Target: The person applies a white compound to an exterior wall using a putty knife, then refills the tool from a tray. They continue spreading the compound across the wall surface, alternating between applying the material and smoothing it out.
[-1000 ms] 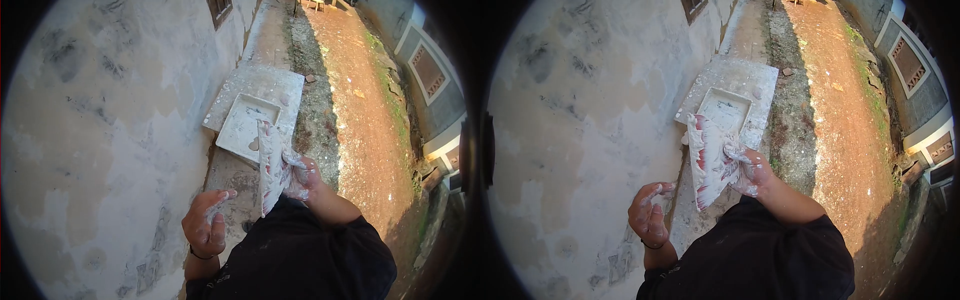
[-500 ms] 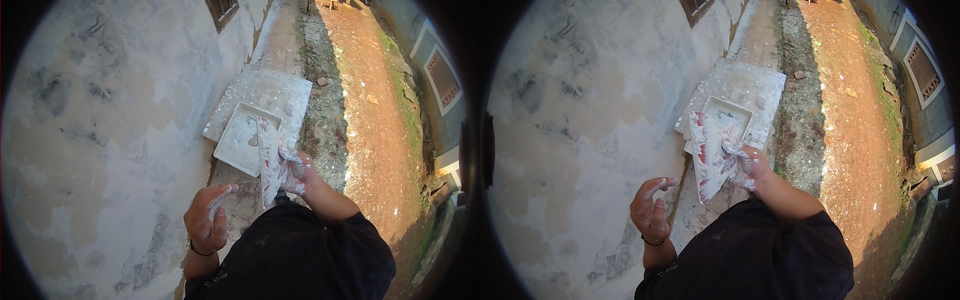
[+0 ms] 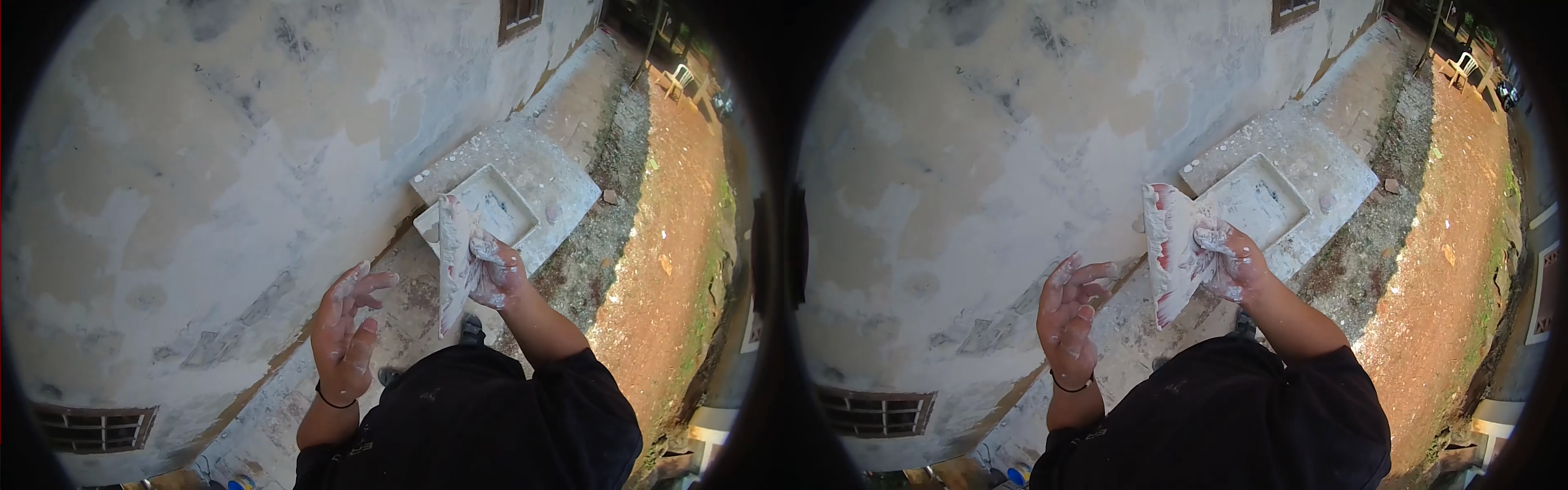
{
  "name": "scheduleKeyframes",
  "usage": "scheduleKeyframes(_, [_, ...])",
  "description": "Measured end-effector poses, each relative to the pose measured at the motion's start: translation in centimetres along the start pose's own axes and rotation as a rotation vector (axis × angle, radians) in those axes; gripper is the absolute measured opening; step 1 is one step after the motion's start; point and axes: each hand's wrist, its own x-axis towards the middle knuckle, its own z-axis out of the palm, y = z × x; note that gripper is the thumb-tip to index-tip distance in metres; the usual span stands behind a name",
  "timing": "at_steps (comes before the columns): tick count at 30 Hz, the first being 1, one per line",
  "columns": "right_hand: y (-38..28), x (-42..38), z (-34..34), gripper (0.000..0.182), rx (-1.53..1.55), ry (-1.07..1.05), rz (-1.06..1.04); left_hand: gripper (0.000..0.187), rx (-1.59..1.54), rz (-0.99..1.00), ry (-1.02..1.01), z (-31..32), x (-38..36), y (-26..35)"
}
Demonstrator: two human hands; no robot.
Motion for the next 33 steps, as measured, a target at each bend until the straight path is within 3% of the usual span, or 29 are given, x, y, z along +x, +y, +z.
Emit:
scheduleKeyframes(2, [2.8, 1.1, 1.4, 0.05, -0.025, 0.008, 0.054, 0.058, -0.087, -0.033, 0.013, -2.8, -1.3, 0.6])
scheduleKeyframes(7, [11.0, 3.1, 3.2, 0.048, -0.204, 0.028, 0.176, 0.063, 0.069, -0.015, 0.182, -10.6, -6.2, 2.2])
scheduleKeyframes(18, [25.4, 7.2, 11.0, 0.048, -0.419, -0.011, 0.387, 0.058, 0.416, 0.136, 0.256, -25.6, -14.9, 4.7])
scheduleKeyframes(24, [31.3, 9.1, 13.4, 0.04, -0.533, 0.011, 0.418, 0.056, 0.414, 0.132, 0.37, -30.6, -18.9, 6.4])
scheduleKeyframes(33, [38.5, 11.4, 17.6, 0.045, -0.597, -0.226, 0.608, 0.053, 0.433, 0.169, 0.7, -34.4, -25.3, 8.6])
